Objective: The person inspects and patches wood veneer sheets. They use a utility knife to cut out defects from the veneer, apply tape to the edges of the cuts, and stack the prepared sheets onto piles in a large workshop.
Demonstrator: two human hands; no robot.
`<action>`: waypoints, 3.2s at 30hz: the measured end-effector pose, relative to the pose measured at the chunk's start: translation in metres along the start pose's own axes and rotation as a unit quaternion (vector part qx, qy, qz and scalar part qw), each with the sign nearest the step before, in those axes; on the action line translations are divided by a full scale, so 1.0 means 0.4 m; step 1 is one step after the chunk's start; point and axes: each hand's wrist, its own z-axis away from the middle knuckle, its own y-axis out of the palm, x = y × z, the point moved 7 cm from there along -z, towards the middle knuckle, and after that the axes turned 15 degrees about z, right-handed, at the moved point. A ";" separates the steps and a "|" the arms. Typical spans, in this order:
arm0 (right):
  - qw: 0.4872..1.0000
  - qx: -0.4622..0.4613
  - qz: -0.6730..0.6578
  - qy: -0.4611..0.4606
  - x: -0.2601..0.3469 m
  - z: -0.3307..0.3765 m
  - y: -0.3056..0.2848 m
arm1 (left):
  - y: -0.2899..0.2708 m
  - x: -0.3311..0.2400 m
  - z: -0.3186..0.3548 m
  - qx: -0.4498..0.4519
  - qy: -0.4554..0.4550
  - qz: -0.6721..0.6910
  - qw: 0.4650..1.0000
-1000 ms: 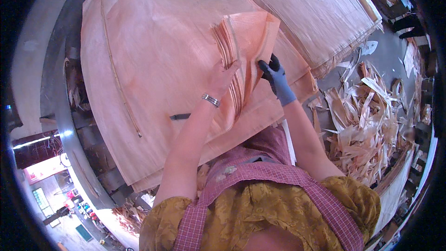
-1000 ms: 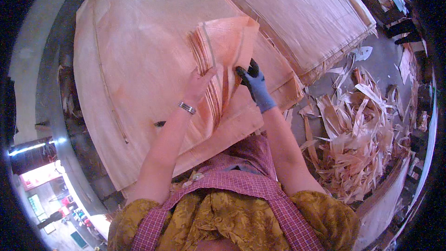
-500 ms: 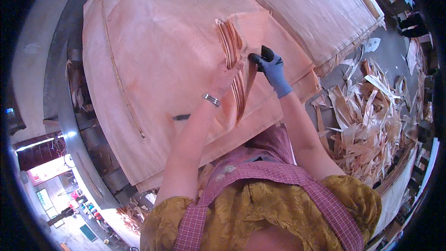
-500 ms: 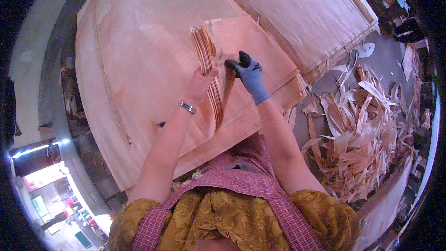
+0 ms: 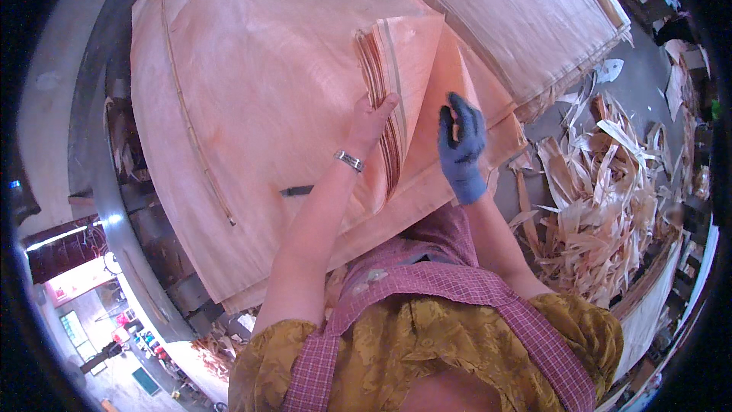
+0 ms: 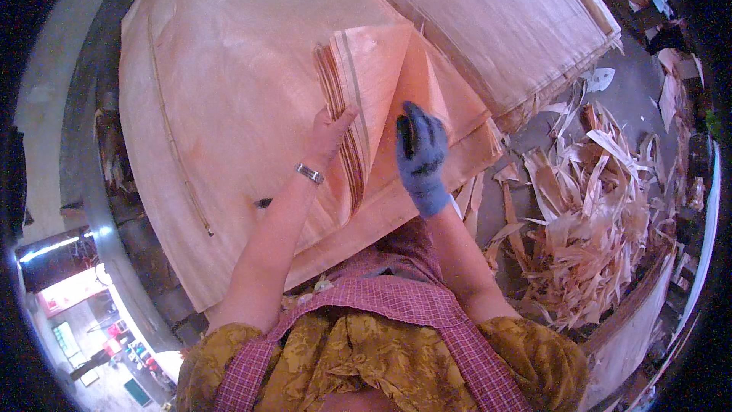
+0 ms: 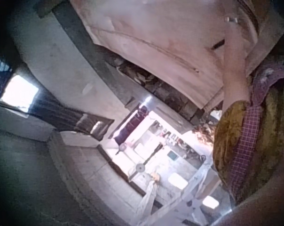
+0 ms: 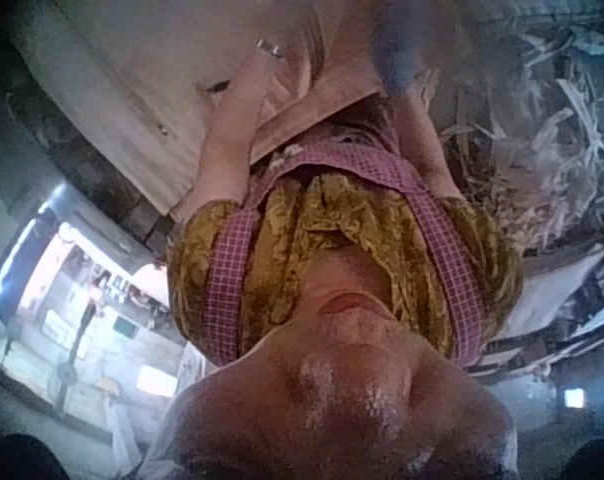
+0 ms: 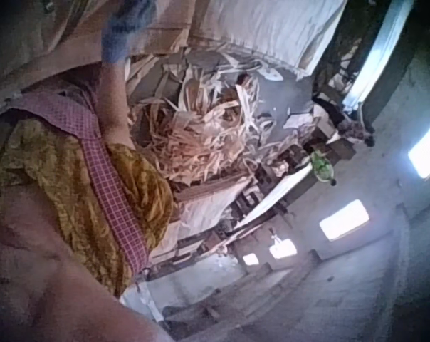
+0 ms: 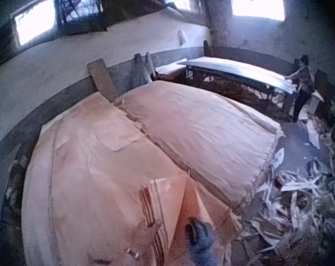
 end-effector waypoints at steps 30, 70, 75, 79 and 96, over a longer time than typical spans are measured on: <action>0.993 -0.101 0.053 0.032 -0.075 -0.005 -0.056 | -0.013 0.007 -0.009 0.003 0.013 0.030 0.999; 0.993 0.083 -0.023 0.082 -0.033 -0.054 0.167 | -0.031 0.027 -0.028 0.015 0.017 0.025 0.999; 0.889 0.277 -0.302 0.204 -0.117 -0.039 0.317 | -0.032 0.015 -0.020 0.014 0.031 0.017 0.999; 0.834 0.273 -0.414 0.243 -0.125 -0.028 0.308 | -0.020 -0.002 -0.015 0.024 0.051 0.020 0.998; 0.988 0.084 -0.017 0.125 -0.052 -0.058 0.207 | -0.029 0.034 -0.035 0.015 0.051 0.035 0.998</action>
